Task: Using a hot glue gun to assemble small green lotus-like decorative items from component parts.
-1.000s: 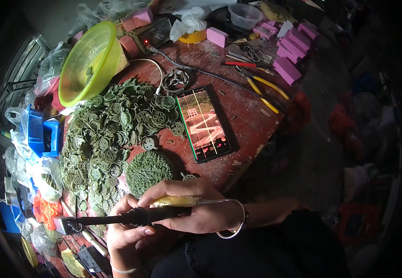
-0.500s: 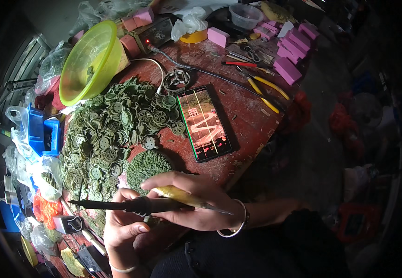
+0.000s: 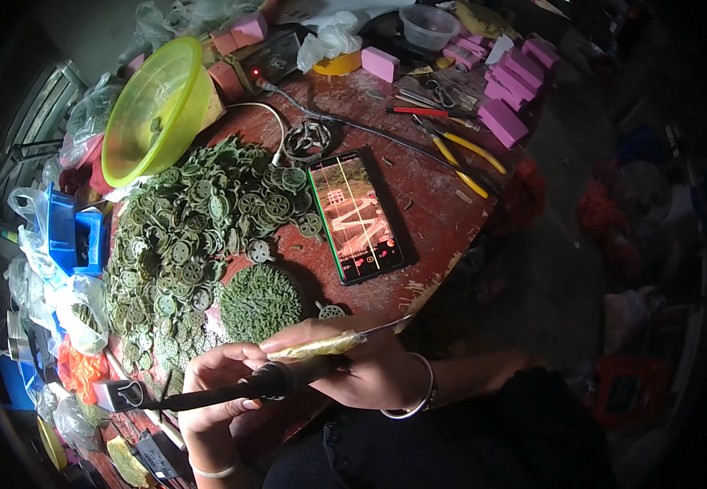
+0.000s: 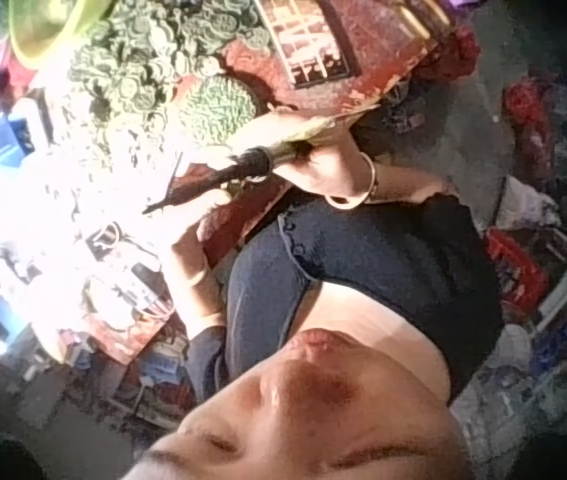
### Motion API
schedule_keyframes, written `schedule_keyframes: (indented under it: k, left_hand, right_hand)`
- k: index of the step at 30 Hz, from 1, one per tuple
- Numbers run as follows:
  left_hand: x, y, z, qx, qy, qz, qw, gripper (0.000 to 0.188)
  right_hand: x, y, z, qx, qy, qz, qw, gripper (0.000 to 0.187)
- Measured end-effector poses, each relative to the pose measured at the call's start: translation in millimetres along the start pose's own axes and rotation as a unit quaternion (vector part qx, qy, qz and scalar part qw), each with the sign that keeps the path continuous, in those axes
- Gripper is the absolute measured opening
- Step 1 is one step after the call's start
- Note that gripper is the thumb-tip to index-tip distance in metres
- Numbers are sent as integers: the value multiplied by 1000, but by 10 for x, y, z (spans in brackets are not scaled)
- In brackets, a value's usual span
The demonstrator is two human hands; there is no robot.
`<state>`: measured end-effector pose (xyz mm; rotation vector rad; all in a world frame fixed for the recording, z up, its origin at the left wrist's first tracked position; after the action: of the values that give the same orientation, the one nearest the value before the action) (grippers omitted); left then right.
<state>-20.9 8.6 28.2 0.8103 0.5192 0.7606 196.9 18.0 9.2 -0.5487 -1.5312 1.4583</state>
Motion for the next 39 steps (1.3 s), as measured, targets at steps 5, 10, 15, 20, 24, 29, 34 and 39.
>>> schedule_keyframes:
  k: [5,10,15,20,24,29,34,39]
  left_hand:
    - [6,-5,-10,-61,38,3,997,56]
    - [9,-41,-92,-121,8,32,992,66]
    - [11,-72,-51,-150,11,-5,989,70]
    - [23,-82,-23,-107,20,-18,994,67]
    - [6,-102,-63,-107,-13,-7,994,64]
    - [5,-127,-103,-119,-17,3,993,59]
    - [2,-158,-125,-129,-22,25,991,59]
    - [11,-164,-145,-124,-30,42,991,59]
  right_hand:
    - [28,-29,-15,-89,67,-44,993,23]
    - [60,-72,-98,-88,5,-51,995,21]
    - [16,9,-85,-88,-18,-58,994,17]
    - [-31,48,12,-41,17,12,999,20]
    - [16,9,-1,-124,-3,-45,991,20]
    - [45,6,-6,-123,-2,-65,990,20]
    - [41,-15,-6,-109,10,-65,992,19]
    - [4,4,-8,-115,14,-60,991,22]
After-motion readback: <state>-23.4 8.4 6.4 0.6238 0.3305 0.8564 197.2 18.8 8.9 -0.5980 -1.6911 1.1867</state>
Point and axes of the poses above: each hand's wrist, its own x-axis towards the middle knuckle, its own z-axis out of the palm, y = z × x, the point moved 1 cm from there along x, towards the middle knuckle, and after that the axes turned 9 degrees about -y, right-handed, at the moved point
